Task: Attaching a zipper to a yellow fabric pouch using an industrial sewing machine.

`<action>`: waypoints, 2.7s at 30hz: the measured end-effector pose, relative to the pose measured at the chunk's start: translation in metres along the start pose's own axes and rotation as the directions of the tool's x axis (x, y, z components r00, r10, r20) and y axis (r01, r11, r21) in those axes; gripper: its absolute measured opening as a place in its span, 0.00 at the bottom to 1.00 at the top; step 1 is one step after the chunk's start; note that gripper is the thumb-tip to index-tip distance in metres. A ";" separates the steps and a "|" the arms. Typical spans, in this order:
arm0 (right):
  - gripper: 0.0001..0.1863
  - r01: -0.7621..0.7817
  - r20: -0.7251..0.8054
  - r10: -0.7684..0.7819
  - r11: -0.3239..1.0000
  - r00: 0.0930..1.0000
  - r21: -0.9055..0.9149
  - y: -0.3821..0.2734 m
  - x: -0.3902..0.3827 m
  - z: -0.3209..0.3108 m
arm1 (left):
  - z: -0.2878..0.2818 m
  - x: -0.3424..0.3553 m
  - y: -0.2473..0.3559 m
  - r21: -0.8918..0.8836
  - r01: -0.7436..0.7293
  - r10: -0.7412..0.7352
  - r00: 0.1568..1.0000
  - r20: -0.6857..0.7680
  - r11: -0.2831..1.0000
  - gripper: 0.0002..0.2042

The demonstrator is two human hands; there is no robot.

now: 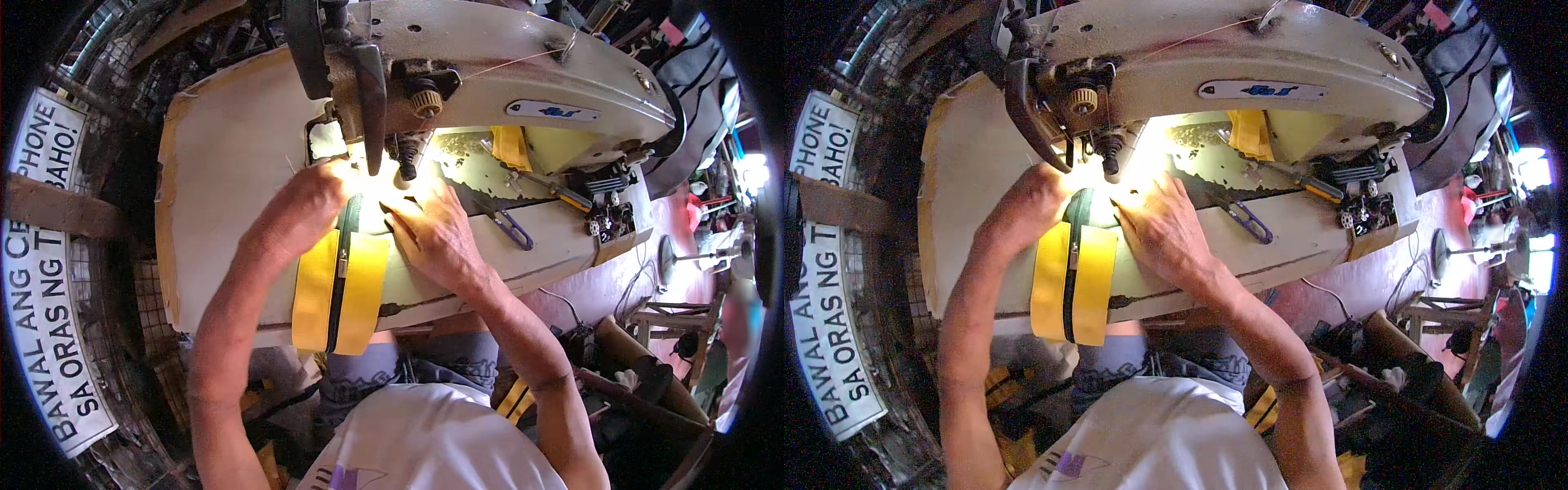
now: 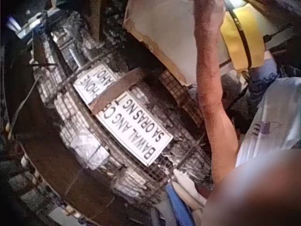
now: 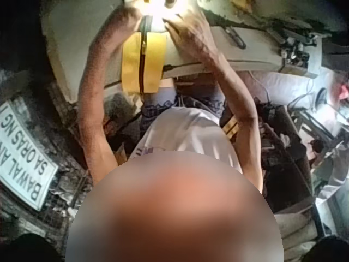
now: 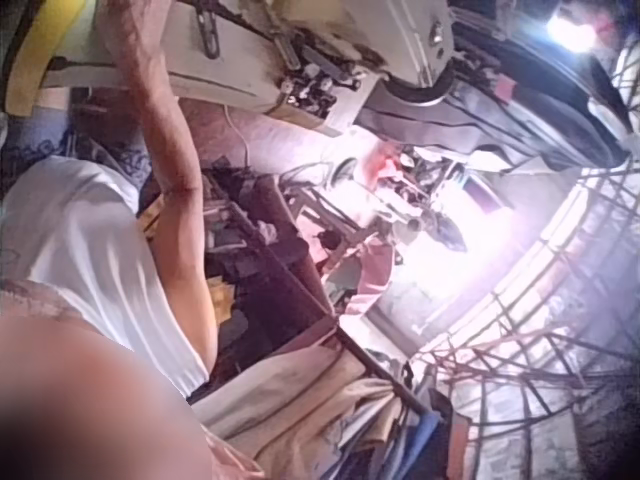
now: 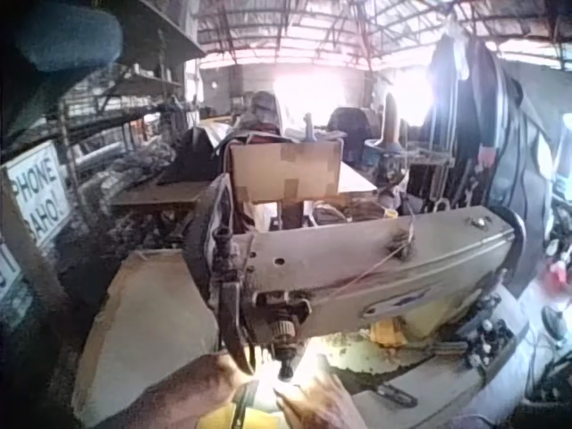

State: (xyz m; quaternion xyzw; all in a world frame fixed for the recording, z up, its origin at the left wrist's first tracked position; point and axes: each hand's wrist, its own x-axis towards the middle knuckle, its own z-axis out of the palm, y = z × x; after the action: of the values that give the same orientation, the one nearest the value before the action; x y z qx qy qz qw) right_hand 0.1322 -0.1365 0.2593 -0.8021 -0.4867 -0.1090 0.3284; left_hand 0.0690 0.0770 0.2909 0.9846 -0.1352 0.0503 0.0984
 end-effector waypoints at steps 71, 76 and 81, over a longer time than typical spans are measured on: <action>0.17 -0.228 -0.234 0.108 0.780 0.966 -0.582 0.144 -0.009 -0.266 | 0.022 -0.007 -0.009 -0.250 -0.026 -0.064 0.936 -0.346 0.968 0.21; 0.19 -0.325 -0.253 0.206 0.655 0.945 -0.682 0.258 0.084 -0.343 | 0.030 0.000 -0.006 -0.288 -0.013 -0.104 0.915 -0.389 0.957 0.19; 0.21 -0.395 -0.066 0.441 0.716 0.895 -0.576 0.326 0.093 -0.345 | 0.023 0.003 0.005 -0.247 0.018 -0.124 0.900 -0.419 0.969 0.16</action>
State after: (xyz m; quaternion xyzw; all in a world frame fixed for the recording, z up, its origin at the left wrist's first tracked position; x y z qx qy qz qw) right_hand 0.5067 -0.3906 0.4302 -0.9555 -0.2488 -0.1431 0.0677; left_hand 0.0722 0.0670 0.2696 0.9345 -0.0788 0.2465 0.2444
